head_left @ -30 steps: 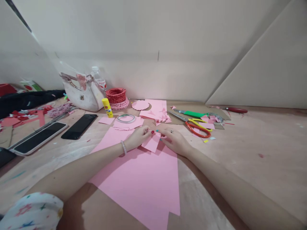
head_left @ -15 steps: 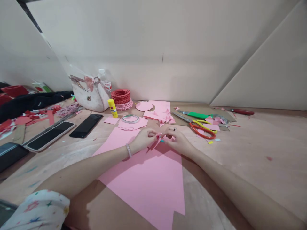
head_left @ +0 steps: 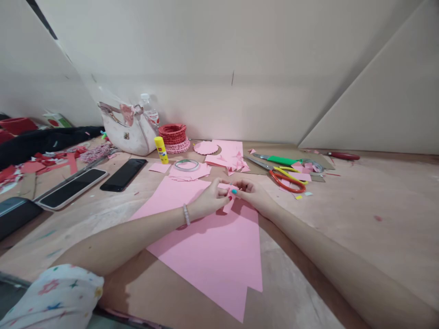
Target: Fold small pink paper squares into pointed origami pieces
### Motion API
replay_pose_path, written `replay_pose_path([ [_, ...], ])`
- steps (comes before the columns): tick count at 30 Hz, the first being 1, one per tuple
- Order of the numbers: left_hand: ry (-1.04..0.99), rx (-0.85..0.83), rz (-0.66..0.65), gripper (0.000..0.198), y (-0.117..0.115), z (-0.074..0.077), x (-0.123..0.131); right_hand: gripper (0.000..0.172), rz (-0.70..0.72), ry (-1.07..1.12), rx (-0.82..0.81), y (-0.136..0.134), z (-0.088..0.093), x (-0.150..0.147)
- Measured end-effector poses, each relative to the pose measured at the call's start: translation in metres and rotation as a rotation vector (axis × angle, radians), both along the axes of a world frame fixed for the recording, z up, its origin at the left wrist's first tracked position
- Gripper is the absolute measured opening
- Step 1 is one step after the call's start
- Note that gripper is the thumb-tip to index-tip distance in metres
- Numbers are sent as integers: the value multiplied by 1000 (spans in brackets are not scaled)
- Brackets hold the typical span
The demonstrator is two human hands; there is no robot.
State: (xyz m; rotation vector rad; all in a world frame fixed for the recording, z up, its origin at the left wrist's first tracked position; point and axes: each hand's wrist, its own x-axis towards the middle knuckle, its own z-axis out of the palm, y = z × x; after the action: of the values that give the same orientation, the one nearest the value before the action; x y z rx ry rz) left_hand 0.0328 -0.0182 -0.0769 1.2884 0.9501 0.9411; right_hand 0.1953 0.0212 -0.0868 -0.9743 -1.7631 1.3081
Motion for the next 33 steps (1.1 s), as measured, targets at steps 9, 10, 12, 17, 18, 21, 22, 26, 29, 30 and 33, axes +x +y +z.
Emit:
replay_pose_path([
  [9, 134, 66, -4, 43, 1, -1, -1, 30, -78, 30, -53, -5, 2, 0],
  [10, 155, 72, -7, 41, 0, 1, 0, 30, -80, 45, -71, -6, 2, 0],
  [12, 194, 86, -22, 37, -1, 4, 0, 30, -86, 61, -85, -6, 3, -1],
  [17, 271, 96, -9, 40, -4, 6, 0, 28, -135, 33, -60, -7, 5, -2],
  [18, 271, 96, -12, 40, -4, 6, -1, 27, -137, 28, -55, -7, 5, -3],
  [21, 270, 97, -38, 41, -3, 5, -2, 27, -137, 37, -25, -6, 4, -3],
  [22, 273, 102, -43, 42, -3, 5, -2, 27, -137, 41, -11, -6, 3, -3],
  [26, 284, 177, -7, 42, -2, 3, -2, 27, -140, 42, 9, -5, 2, -2],
  [29, 293, 247, 39, 39, -1, 2, -2, 27, -109, 76, -44, -5, 2, -2],
  [30, 299, 261, 46, 38, -1, 2, -2, 27, -98, 92, -62, -6, 1, -2],
  [33, 320, 286, 31, 35, -3, 4, -1, 25, -85, 116, -84, -7, 0, -3],
])
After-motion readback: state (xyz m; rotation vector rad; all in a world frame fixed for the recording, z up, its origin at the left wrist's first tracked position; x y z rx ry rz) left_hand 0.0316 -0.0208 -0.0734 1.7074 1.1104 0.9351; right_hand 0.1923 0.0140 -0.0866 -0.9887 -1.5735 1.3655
